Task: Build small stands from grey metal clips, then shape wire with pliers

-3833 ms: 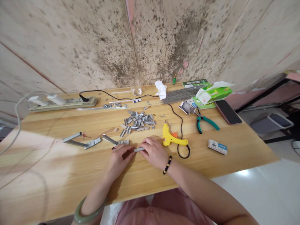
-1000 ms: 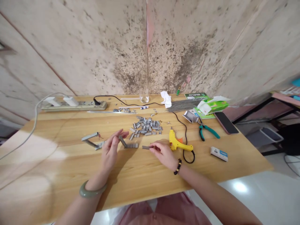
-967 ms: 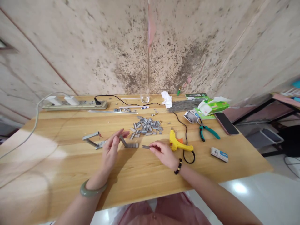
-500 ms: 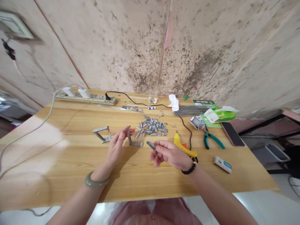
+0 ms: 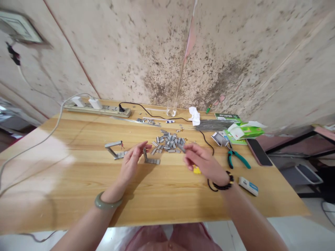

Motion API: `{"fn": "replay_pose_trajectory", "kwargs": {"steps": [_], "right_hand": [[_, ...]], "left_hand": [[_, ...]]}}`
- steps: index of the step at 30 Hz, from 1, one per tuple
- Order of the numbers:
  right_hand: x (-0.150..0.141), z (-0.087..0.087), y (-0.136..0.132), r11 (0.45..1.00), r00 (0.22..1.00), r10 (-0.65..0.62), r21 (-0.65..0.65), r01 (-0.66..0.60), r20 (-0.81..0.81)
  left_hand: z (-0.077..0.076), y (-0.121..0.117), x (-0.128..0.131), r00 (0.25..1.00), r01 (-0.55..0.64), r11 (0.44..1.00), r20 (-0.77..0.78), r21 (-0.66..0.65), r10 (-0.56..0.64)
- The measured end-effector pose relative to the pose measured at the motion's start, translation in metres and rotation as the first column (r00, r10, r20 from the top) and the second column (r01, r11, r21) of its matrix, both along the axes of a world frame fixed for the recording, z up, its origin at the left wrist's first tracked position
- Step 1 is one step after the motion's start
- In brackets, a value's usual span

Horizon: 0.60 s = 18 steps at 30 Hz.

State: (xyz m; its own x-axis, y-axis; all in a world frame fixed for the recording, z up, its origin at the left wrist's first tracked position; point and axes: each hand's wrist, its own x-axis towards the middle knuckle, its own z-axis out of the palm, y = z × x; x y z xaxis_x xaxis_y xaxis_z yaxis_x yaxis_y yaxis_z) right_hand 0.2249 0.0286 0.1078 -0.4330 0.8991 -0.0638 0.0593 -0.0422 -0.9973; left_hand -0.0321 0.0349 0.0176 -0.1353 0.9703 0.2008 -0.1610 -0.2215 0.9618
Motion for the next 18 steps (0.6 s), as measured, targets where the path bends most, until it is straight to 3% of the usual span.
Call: {"fn": "replay_pose_trajectory", "kwargs": {"steps": [4,8,14,18], "right_hand": [[-0.033,-0.024,0.018,0.979,0.972,0.022,0.194,-0.069,0.234],[-0.057,-0.031,0.025,0.901,0.915,-0.056,0.416,-0.127,0.401],[-0.08,-0.022,0.021,0.769,0.88,-0.172,0.619,-0.16,0.442],[-0.086,-0.031,0.017,0.711,0.894,-0.23,0.694,-0.115,0.384]], "left_hand": [[-0.005,0.003,-0.003,0.998,0.05,0.999,0.048,-0.003,-0.05],[-0.008,0.005,-0.005,0.995,0.065,0.998,0.08,0.006,-0.066],[-0.009,0.006,-0.007,0.997,0.015,1.0,0.076,-0.012,-0.014],[-0.006,0.005,-0.007,0.996,0.001,1.0,0.087,-0.013,0.001]]}}
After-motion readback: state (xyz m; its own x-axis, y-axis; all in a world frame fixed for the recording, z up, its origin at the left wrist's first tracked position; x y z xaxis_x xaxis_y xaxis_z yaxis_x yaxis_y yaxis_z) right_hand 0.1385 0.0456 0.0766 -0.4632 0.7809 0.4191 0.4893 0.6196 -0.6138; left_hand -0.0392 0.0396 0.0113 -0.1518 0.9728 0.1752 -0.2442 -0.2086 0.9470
